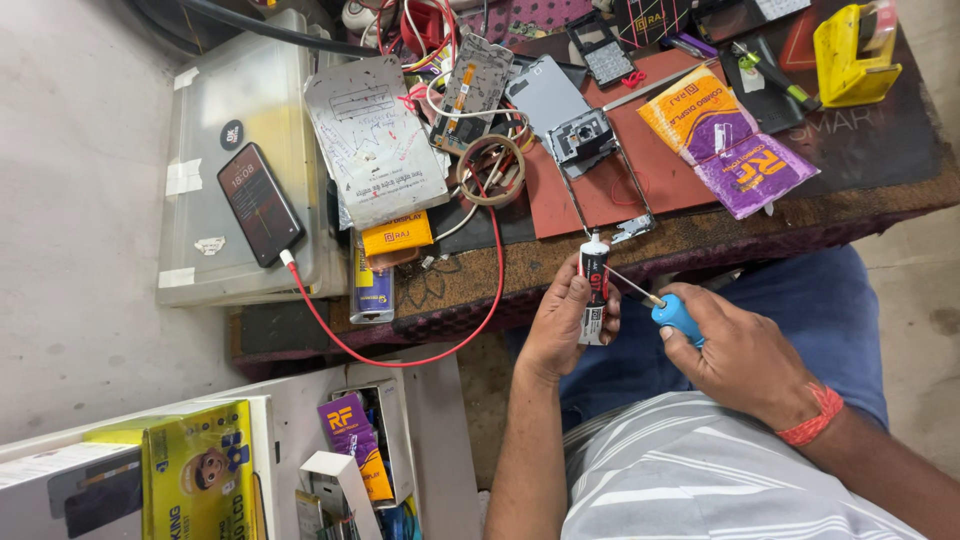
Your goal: The person assembles a smartphone by inserting the motherboard and battery into the chassis, then connects a charging cable to test the device. They apply adhesive to the phone frame using a screwdriver and prepare the back cover for reassembly.
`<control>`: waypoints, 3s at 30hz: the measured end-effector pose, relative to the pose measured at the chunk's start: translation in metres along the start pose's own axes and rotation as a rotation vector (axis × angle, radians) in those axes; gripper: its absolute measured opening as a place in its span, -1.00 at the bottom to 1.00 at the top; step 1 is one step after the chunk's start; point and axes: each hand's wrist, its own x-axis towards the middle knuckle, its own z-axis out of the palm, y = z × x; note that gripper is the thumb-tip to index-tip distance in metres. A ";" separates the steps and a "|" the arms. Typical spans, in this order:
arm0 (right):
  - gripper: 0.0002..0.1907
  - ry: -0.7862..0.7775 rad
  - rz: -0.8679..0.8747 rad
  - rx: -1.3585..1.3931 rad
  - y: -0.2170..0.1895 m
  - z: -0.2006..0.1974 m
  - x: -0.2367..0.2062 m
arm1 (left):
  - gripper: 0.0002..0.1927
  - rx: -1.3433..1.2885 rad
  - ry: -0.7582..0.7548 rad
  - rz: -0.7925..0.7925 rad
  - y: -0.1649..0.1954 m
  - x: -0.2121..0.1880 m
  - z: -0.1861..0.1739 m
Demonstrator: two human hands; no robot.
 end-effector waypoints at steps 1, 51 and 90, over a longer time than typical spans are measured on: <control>-0.53 -0.001 -0.010 -0.006 -0.001 -0.001 0.000 | -0.47 -0.016 -0.015 0.009 0.000 0.000 0.000; -0.54 0.132 -0.110 -0.206 0.005 -0.043 -0.006 | -0.55 0.548 0.048 0.133 0.016 -0.004 0.013; -0.51 0.134 0.001 -0.225 0.015 -0.033 -0.014 | -0.55 1.336 0.361 0.392 0.047 -0.017 0.057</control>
